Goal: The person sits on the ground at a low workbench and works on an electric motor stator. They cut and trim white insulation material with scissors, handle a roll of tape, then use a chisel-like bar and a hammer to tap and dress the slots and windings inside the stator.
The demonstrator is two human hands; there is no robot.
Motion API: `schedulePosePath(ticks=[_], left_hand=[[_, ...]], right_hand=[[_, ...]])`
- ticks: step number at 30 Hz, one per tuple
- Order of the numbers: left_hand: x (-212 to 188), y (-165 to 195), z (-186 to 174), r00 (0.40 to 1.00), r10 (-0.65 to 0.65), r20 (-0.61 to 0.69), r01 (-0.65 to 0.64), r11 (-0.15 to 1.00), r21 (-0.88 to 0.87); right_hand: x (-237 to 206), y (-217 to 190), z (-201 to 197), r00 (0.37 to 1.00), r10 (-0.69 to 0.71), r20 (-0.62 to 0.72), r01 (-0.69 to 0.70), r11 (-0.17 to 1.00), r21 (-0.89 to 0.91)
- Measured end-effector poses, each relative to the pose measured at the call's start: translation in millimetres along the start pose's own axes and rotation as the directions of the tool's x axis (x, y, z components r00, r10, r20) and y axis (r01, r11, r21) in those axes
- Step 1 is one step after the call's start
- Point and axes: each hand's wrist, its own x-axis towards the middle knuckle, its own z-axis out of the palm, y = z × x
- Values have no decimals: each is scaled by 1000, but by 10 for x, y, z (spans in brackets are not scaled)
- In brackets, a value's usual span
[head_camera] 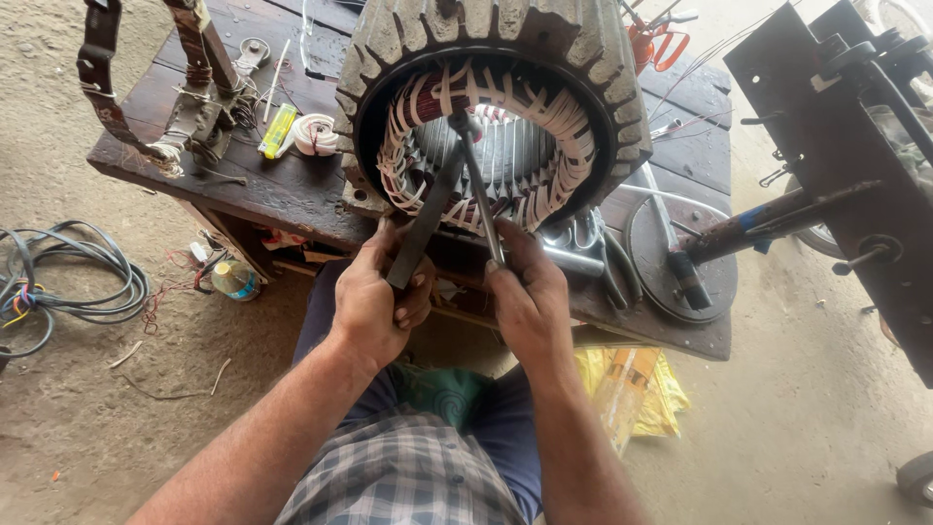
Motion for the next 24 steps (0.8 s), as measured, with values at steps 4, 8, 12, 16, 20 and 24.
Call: schedulePosePath(ticks=[4,8,12,16,20,24], left_hand=[[27,-55,-15,996,-72,-49,69,996,-52],[56,-152,-62,997,-74,31,77,992,-97],[98,-242,-111,993,-39,111,46,997,-65],[153,-228,-106,995,-71,63,73,997,-34],[224,-121,-16,994,-46,100,55,995,-85],[243,-53,91,995,-92,40,94,993,-65]], right_hand=[[38,-23,37,999,-43,29,41,998,51],[32,-83,57,996,-13,85,0,988,153],[-3,-136,58,1000,3,28,-7,988,157],[-21,-148,18,995,-74,-65,79,994,74],[10,-130,-3,997,38,-65,-50,982,-180],[24,-111,70,992,-122,-16,120,989,-88]])
